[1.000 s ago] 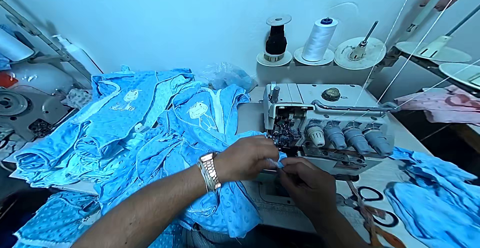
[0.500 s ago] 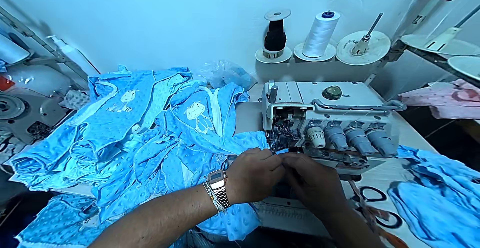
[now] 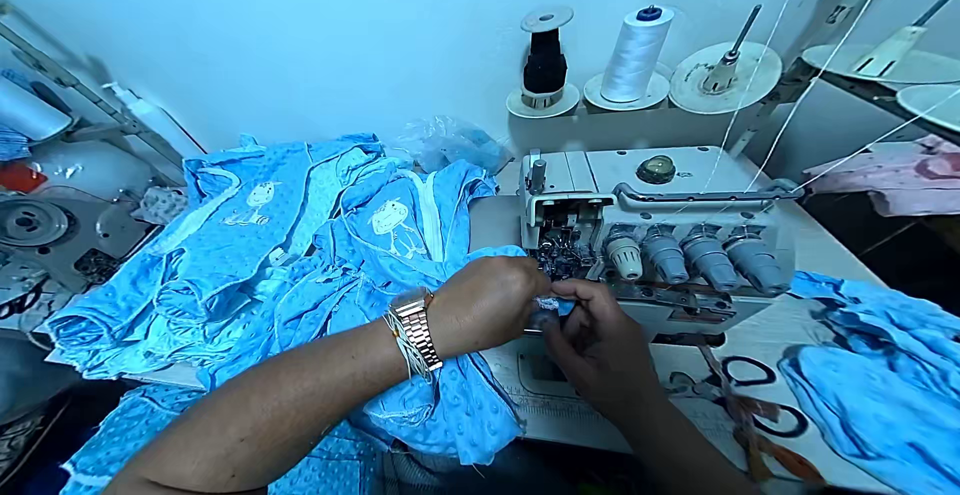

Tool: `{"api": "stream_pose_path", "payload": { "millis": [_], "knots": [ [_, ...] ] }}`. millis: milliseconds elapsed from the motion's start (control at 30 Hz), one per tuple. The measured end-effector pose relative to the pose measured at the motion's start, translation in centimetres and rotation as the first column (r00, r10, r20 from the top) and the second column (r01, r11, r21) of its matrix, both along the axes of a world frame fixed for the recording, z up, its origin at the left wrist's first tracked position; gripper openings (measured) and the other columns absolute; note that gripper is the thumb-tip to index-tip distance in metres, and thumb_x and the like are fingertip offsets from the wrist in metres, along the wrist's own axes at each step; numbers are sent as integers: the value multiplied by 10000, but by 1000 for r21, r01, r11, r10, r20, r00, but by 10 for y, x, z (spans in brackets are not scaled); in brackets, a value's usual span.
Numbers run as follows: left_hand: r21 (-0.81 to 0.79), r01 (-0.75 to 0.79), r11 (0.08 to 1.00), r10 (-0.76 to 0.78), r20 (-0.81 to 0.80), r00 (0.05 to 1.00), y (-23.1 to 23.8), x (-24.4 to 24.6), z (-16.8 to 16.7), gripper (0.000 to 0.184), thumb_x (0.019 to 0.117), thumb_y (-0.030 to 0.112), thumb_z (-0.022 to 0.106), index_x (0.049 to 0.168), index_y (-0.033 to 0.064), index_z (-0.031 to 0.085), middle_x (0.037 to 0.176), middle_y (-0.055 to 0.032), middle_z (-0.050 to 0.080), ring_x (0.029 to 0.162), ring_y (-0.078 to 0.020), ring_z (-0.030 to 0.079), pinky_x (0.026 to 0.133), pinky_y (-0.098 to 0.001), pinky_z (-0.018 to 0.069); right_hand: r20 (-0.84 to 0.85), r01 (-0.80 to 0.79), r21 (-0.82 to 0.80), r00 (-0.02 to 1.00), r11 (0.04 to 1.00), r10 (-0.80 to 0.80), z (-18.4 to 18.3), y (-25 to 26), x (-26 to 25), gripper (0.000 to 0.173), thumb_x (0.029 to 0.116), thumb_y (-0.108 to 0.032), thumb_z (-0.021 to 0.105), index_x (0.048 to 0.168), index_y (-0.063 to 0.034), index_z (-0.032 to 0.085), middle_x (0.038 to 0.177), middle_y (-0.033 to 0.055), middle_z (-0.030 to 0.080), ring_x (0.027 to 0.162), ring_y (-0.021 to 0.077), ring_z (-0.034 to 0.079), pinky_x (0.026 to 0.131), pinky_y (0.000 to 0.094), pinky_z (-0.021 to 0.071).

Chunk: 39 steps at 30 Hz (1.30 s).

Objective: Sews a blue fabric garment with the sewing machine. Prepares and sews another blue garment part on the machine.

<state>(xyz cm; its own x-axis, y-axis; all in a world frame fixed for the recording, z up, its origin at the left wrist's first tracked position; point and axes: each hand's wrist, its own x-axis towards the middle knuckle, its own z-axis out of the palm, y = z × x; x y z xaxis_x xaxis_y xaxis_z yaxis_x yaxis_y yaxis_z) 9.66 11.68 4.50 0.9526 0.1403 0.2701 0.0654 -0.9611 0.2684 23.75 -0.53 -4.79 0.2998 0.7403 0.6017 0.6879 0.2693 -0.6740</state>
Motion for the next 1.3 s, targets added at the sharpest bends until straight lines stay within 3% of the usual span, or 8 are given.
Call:
{"api": "stream_pose_path", "payload": {
  "millis": [133,233,400,600,833,967,1100,1300],
  "knots": [
    [265,-2,964,20,-68,997,6,-3,14,78,917,55,674,865,36,728,828,-101,667,737,-249,686,603,-403,554,59,115,84,991,990,-120,5,11,-6,204,934,-163,614,1105,-64,660,773,-10,668,515,41,502,474,206,440],
    [453,64,889,56,-249,967,8,-1,28,129,930,28,612,851,45,713,911,-133,687,785,-306,673,641,-458,504,9,47,154,999,987,-49,2,13,2,102,928,-146,643,990,-69,667,718,-25,624,509,-4,451,478,146,395],
    [272,210,939,-187,-106,977,-13,-4,5,103,858,42,677,775,86,719,837,-52,678,804,-227,659,698,-419,520,-36,-125,138,991,982,131,-10,1,28,81,959,-187,619,936,-117,652,723,-80,605,542,-81,422,511,72,368],
    [290,140,947,-160,47,986,-18,-2,-25,144,872,58,602,774,90,703,811,-39,651,751,-195,626,612,-357,451,-177,-133,306,965,943,193,-28,-1,19,42,957,-155,657,952,-122,683,946,-47,743,755,-48,648,682,106,536],
    [251,70,966,-103,123,987,-12,3,-33,241,960,145,579,752,101,694,754,-11,613,720,-160,592,630,-333,422,-262,-158,307,934,938,243,-31,-6,17,46,943,-137,660,915,-109,681,993,-17,742,723,-28,646,615,108,533],
    [205,25,978,-63,181,982,-10,5,-42,293,994,227,574,755,115,700,755,4,610,738,-152,584,664,-333,420,-88,-149,226,981,963,172,-34,-13,26,120,990,-173,593,938,-93,666,956,1,715,724,-28,613,637,102,510],
    [141,-23,990,-7,211,977,-12,3,-48,301,1009,286,578,783,131,704,778,17,603,777,-142,578,718,-338,419,220,-11,94,975,996,-10,-42,-25,30,209,911,-170,497,916,-98,693,751,17,641,544,81,545,469,237,459],
    [125,-119,985,90,212,973,-26,-7,-49,273,1012,260,533,820,172,705,859,29,613,857,-135,573,795,-354,417,268,54,-67,963,996,-34,-48,-53,29,236,872,-222,522,919,-109,722,787,37,659,531,116,552,442,273,460]
  ]
}}
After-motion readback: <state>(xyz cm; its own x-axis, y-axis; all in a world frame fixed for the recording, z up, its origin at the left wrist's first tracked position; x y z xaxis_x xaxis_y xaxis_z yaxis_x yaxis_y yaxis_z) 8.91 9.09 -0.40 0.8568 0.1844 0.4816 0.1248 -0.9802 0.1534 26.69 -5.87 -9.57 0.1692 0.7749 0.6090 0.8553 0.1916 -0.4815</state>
